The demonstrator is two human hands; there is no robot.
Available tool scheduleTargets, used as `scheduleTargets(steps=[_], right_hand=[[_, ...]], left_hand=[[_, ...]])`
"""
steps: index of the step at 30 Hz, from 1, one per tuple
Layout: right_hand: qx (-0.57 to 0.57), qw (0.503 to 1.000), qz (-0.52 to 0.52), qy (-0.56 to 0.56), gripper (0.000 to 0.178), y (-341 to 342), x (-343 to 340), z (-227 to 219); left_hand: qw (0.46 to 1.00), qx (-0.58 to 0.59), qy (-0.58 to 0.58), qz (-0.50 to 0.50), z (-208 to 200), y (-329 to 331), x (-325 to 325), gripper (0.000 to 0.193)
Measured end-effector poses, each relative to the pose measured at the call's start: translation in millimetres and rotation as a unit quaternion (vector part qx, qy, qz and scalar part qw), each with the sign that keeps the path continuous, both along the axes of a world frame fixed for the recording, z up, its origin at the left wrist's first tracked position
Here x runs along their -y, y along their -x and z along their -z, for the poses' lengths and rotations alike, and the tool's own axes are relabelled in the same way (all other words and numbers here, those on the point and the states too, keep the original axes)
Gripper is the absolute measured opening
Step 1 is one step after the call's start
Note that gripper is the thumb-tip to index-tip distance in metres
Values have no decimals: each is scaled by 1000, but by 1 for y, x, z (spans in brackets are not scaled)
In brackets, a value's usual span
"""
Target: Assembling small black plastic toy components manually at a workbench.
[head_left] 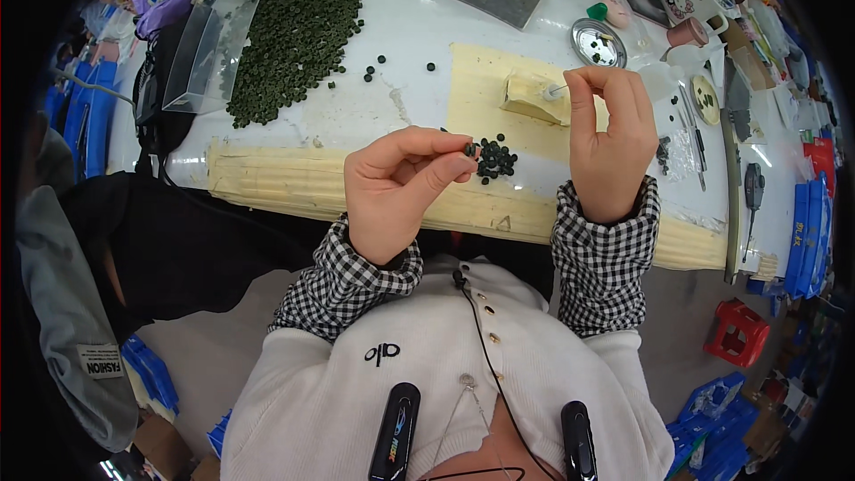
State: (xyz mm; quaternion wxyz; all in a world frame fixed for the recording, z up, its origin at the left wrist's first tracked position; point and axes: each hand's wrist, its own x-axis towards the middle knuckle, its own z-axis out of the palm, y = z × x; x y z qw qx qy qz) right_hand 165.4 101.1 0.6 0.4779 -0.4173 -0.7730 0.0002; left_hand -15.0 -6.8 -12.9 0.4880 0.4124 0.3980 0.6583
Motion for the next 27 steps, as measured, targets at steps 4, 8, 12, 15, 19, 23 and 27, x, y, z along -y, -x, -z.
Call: scheduleTargets(steps=[4,8,12,15,19,23,27], right_hand=[[40,999,-2,8,12,-2,1,1],[-16,999,-43,16,20,1,23,-7],[-63,963,-210,155,31,1,62,-15],[-89,946,-249,189,35,5,72,-10],[-94,940,-268,188,37,7,73,-6],[-93,938,-277,184,37,8,74,-5],[-95,937,-281,186,38,7,75,-4]], left_hand=[[999,-33,-8,-18,-1,-1,2,16],[997,-58,-32,-26,0,1,2,16],[991,-112,-62,-28,-1,4,2,18],[990,-123,-69,-25,-3,1,1,19],[986,-146,-73,-28,-3,1,2,20],[983,-162,-81,-25,-5,1,3,21],[968,-223,-108,-31,-5,4,3,22]])
